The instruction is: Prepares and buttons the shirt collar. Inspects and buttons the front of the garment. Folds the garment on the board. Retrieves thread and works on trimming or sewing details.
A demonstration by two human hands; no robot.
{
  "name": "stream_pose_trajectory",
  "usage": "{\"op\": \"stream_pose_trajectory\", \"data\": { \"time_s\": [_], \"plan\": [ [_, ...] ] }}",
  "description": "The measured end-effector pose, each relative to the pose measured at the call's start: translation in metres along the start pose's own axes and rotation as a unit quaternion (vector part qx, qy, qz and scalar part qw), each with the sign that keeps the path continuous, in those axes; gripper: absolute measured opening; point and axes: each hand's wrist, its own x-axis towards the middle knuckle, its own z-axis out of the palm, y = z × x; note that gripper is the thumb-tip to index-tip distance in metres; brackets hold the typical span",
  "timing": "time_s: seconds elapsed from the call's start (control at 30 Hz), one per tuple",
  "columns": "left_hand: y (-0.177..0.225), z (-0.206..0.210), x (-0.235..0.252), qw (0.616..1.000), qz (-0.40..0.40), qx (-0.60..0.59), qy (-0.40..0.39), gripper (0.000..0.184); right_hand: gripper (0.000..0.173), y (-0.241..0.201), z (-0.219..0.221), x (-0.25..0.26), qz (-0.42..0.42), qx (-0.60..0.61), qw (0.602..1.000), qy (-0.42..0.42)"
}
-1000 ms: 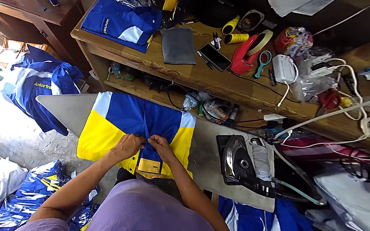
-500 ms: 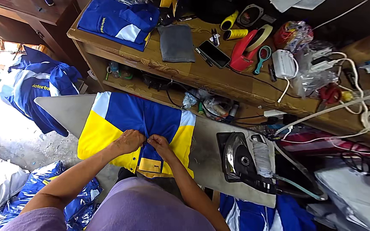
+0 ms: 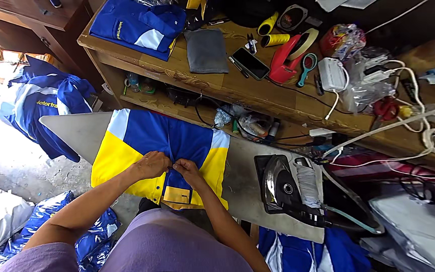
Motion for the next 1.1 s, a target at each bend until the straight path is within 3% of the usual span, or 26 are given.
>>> {"op": "stream_pose_trajectory", "data": {
  "time_s": [0.77, 0.93, 1.1],
  "plan": [
    [-0.009, 0.009, -0.001, 0.999, 0.012, -0.034, 0.028, 0.026, 0.019, -0.003, -0.001, 0.0, 0.013, 0.003, 1.0, -0.014],
    [-0.019, 0.002, -0.008, 0.99, -0.077, -0.105, 0.05, 0.029, 0.019, 0.001, 0.0, -0.002, 0.007, 0.054, 0.998, 0.034],
    [-0.026, 0.046, 0.003, 0.959, -0.173, -0.164, 0.153, 0.031, 0.017, 0.005, -0.001, 0.0, 0.0, 0.102, 0.993, 0.055]
  ]
}}
